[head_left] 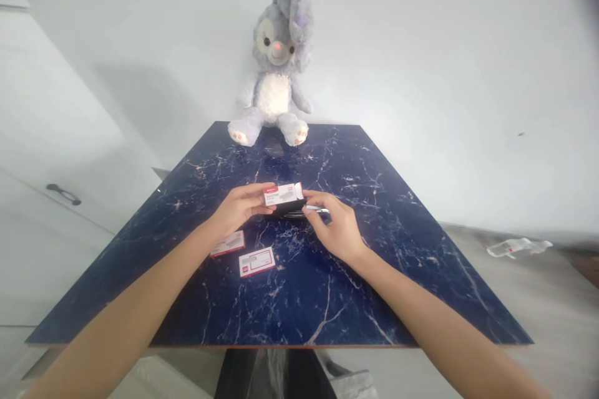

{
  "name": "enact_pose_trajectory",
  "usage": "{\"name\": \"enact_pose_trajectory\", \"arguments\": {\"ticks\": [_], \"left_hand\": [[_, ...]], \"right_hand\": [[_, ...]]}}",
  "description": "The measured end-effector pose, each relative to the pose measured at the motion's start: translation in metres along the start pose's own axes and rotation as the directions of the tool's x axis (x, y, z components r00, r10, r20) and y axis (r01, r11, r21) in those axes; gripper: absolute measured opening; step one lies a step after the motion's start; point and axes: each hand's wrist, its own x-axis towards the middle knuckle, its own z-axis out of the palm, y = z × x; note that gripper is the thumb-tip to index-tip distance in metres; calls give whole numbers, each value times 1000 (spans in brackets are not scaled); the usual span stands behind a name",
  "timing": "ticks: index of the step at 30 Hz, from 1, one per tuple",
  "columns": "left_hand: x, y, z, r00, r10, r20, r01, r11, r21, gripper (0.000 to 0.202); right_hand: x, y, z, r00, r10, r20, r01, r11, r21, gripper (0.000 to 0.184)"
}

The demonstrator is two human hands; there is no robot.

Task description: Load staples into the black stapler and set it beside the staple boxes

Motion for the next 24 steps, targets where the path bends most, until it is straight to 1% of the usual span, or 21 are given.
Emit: {"name": "enact_pose_trajectory", "arguments": {"ticks": [3,6,7,9,11,14,16,17,19,21,22,24], "left_hand": [[-2,0,1,997,4,82,-5,1000,12,41],[-3,0,2,997,35,62,-40,995,91,47],[-3,-1,3,998,40,51,-46,992,113,49],[-4,-1,3,998,35,47,-41,991,128,50],[-4,-1,2,998,19,59,-26,993,118,49],[-4,0,0,998,8,69,-15,994,105,48],[-4,1,-1,996,-5,87,-4,994,105,48],[-4,1,0,995,-16,100,5,994,110,48],[-5,1,2,992,-39,120,24,992,124,48],[-6,2,5,992,-43,118,27,992,127,47],[-7,2,6,993,-37,111,24,993,118,46],[-7,3,7,994,-34,100,24,996,91,43]], "right_hand": [[-1,0,1,1000,-19,17,19,1000,21,4],[0,-1,0,1000,-6,27,5,999,45,4],[0,0,0,1000,-19,24,18,999,39,4],[0,1,-1,997,-82,5,83,996,-14,6],[0,3,-1,985,-173,15,173,976,-130,10],[-1,6,-3,958,-257,126,283,915,-289,16],[0,7,-5,936,-283,210,337,891,-303,18],[0,8,-6,931,-288,222,345,894,-287,18],[1,9,-8,939,-289,188,331,909,-255,18],[3,11,-11,947,-290,139,317,914,-252,19],[4,11,-12,940,-305,151,336,904,-264,19],[5,12,-15,911,-342,231,401,866,-300,21]]}}
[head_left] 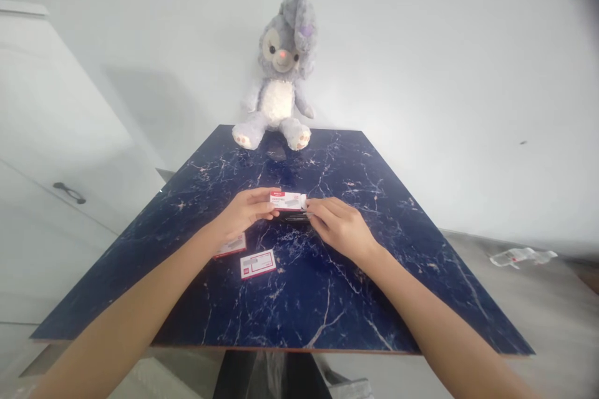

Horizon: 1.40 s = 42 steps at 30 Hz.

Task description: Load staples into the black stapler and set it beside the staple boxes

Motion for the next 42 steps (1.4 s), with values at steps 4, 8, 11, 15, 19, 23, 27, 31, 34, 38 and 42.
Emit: {"name": "enact_pose_trajectory", "arguments": {"ticks": [4,8,11,15,19,23,27,31,34,38,42], "left_hand": [[1,3,-1,1000,-13,-23,12,999,-46,37],[2,3,-1,998,-38,-45,36,998,-57,34],[2,3,-2,997,-74,-23,74,997,2,35],[0,6,-2,997,-79,24,75,988,138,35],[-7,13,1,978,-135,157,56,904,423,43],[-13,11,9,956,-176,236,-23,756,654,37],[-15,5,18,965,-27,263,-191,617,763,23],[-15,5,23,971,55,232,-211,649,731,25],[-14,2,25,980,122,155,-194,742,642,27],[-12,-7,29,986,164,36,-160,851,500,32],[-12,-11,32,973,227,-40,-190,890,415,36]], "right_hand": [[3,-3,-3,991,-68,111,73,996,-42,23],[4,-9,-4,981,-76,178,76,997,8,25],[4,-12,-1,985,-30,172,8,992,127,22],[4,-8,2,947,319,27,-305,872,384,16],[3,12,1,661,750,6,-595,520,613,14],[0,38,8,400,862,312,-586,-22,810,13],[-2,51,11,311,813,492,-539,-275,796,20],[0,46,7,414,801,433,-557,-153,817,20],[4,30,6,527,813,246,-548,104,830,20],[8,8,8,597,772,216,-547,195,815,16],[7,7,8,540,776,326,-537,20,843,16]]}}
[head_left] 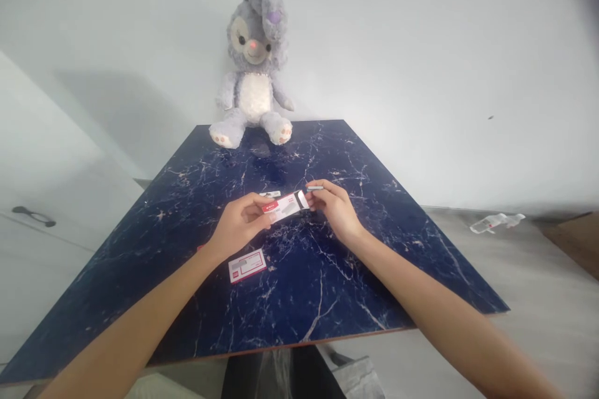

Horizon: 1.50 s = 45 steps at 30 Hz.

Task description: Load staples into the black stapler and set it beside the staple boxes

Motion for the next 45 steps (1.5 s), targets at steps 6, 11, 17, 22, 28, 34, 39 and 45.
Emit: {"name": "enact_pose_trajectory", "arguments": {"ticks": [6,11,17,22,28,34,39,45], "left_hand": [[0,0,0,999,-4,-33,4,1000,1,37],[0,-4,-1,997,8,-78,-11,999,-39,37],[1,-1,-1,999,-34,0,34,994,-101,39],[3,-2,1,998,-52,-18,50,991,-122,45],[6,-7,-2,996,-50,-69,39,988,-147,49],[7,-5,-4,998,-41,-48,37,996,-77,44],[8,-7,-5,999,-39,-28,36,996,-79,46],[7,-10,-6,999,-49,5,49,994,-101,46]], "right_hand": [[1,1,-2,990,106,92,-113,990,85,28],[-2,3,2,996,24,88,-13,992,-128,35],[-4,10,2,993,-109,47,118,950,-289,29],[-9,7,6,986,-166,19,164,935,-315,26],[-9,2,6,985,-166,47,172,932,-318,28],[-11,1,6,985,-158,72,173,913,-370,30],[-11,-3,6,994,-71,78,93,939,-332,36],[-6,3,6,992,82,101,-76,995,-58,38]]}}
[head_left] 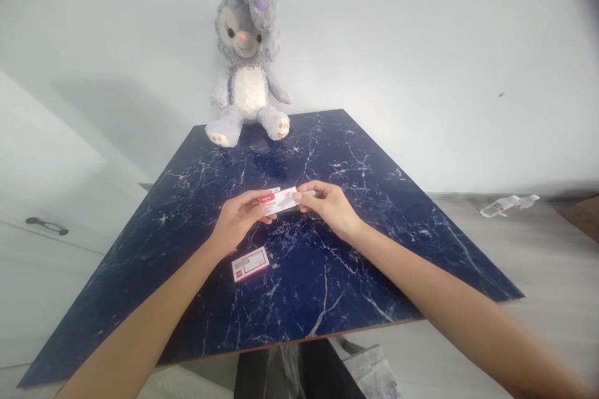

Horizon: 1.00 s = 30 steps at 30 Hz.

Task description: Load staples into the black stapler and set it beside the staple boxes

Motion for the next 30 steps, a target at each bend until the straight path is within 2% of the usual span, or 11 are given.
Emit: {"name": "enact_pose_trajectory", "arguments": {"ticks": [3,6,9,13,16,18,19,21,23,26,30], "left_hand": [[-2,5,1,999,-13,45,12,1000,23,44],[-2,10,1,999,-31,34,28,995,95,44],[-1,13,-1,997,-56,48,47,986,161,43],[-3,18,-1,959,-157,235,85,954,288,37],[-6,20,3,942,-146,303,-45,838,544,33],[-7,22,4,962,-46,268,-155,716,680,29],[-7,22,2,976,23,216,-175,673,719,28],[-6,23,-3,985,159,62,-153,654,741,30],[-3,21,-10,963,251,-93,-106,676,730,32],[2,14,-19,941,275,-197,-57,702,710,30],[6,6,-26,952,222,-211,-22,738,674,30]], "right_hand": [[2,4,-1,995,78,64,-83,994,70,37],[3,0,-6,985,150,88,-158,983,96,36],[7,-10,-19,991,126,53,-129,990,63,36],[15,-19,-41,994,-57,-93,36,977,-210,36],[19,-14,-51,989,-126,-80,73,877,-474,33],[21,-7,-51,987,-163,-13,122,790,-601,30],[21,-4,-51,984,-174,33,155,755,-638,28],[21,2,-48,977,-169,131,214,714,-667,25],[21,7,-46,965,-149,214,257,685,-681,22],[22,10,-44,952,-135,275,295,643,-707,20],[24,11,-46,951,-122,284,294,639,-711,20]]}}
